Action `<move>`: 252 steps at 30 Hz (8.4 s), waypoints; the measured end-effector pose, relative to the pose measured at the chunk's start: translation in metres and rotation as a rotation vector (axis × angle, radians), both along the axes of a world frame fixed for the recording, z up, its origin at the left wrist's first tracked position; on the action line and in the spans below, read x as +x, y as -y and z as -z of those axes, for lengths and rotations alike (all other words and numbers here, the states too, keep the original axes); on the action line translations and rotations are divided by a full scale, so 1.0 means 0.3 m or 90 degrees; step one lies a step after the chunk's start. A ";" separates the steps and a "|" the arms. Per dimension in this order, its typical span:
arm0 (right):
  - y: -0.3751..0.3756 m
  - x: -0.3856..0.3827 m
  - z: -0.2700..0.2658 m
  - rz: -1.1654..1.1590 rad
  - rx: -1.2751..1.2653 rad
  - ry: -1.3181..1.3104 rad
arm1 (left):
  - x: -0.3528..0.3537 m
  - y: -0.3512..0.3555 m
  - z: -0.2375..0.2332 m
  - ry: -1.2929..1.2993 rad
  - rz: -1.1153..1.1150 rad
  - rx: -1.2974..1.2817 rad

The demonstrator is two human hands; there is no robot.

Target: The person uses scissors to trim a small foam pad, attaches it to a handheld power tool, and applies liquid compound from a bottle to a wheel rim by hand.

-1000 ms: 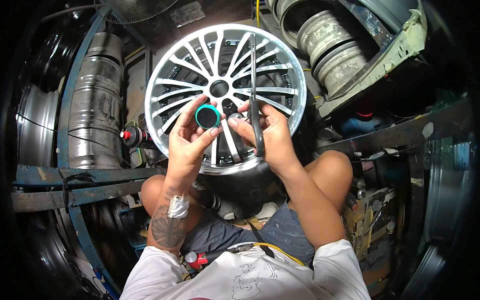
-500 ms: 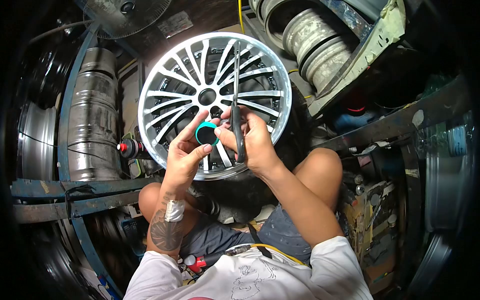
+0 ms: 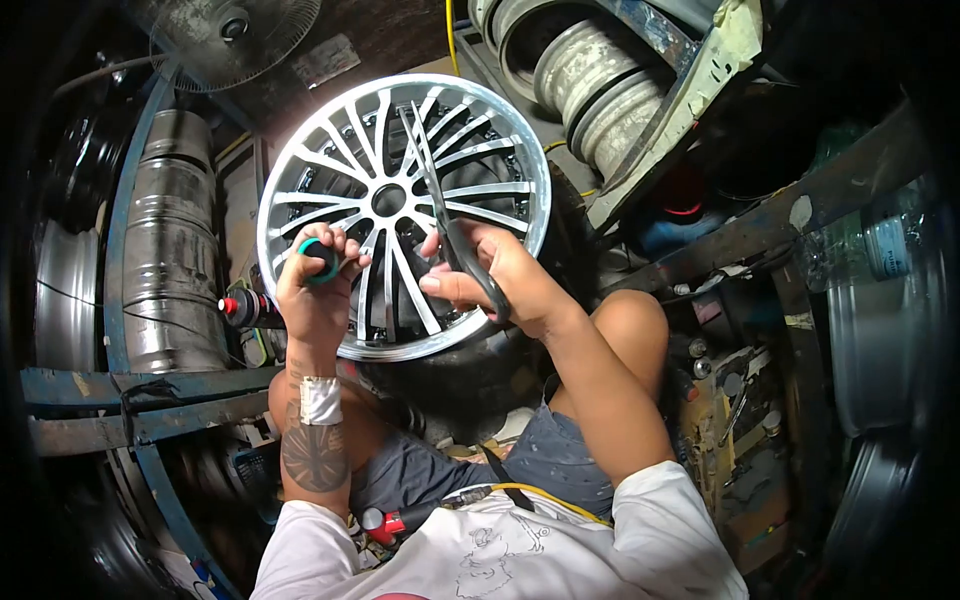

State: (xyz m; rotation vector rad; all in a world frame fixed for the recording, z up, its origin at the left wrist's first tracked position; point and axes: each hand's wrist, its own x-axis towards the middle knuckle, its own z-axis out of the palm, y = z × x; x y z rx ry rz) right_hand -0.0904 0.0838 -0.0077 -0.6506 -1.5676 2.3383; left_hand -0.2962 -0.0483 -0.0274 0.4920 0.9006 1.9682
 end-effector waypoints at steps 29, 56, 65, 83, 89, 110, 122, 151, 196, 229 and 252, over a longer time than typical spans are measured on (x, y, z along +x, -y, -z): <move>0.069 -0.048 0.040 -0.036 0.007 -0.083 | 0.031 0.000 -0.001 0.038 0.016 -0.052; 0.523 1.439 0.583 0.944 0.420 0.484 | 0.385 0.070 -0.017 -0.703 0.408 -0.325; 0.263 1.777 0.570 0.435 0.622 1.161 | 0.296 0.047 0.079 0.130 0.292 -0.215; 0.948 0.241 0.190 -0.477 0.567 0.113 | 0.333 0.026 0.071 0.435 0.382 0.082; 1.020 0.231 0.194 -0.538 0.615 0.110 | 0.307 0.036 0.070 0.394 0.336 0.071; 0.517 0.482 -0.036 0.397 0.428 0.097 | 0.322 0.067 0.106 0.281 0.321 0.062; 0.494 0.356 -0.027 0.375 0.572 0.105 | 0.371 0.081 0.074 0.240 0.315 0.030; 0.435 0.295 -0.021 0.645 0.142 -0.233 | 0.625 0.196 -0.023 -0.921 -0.119 0.100; 0.508 0.283 -0.090 0.293 0.495 0.070 | 0.420 0.116 -0.011 0.264 0.227 0.103; 0.529 0.334 -0.006 0.283 0.722 0.052 | 0.358 0.086 0.005 0.106 0.206 0.069; 0.410 0.269 -0.006 0.701 0.088 -0.226 | 0.619 0.169 0.013 -0.859 -0.065 0.064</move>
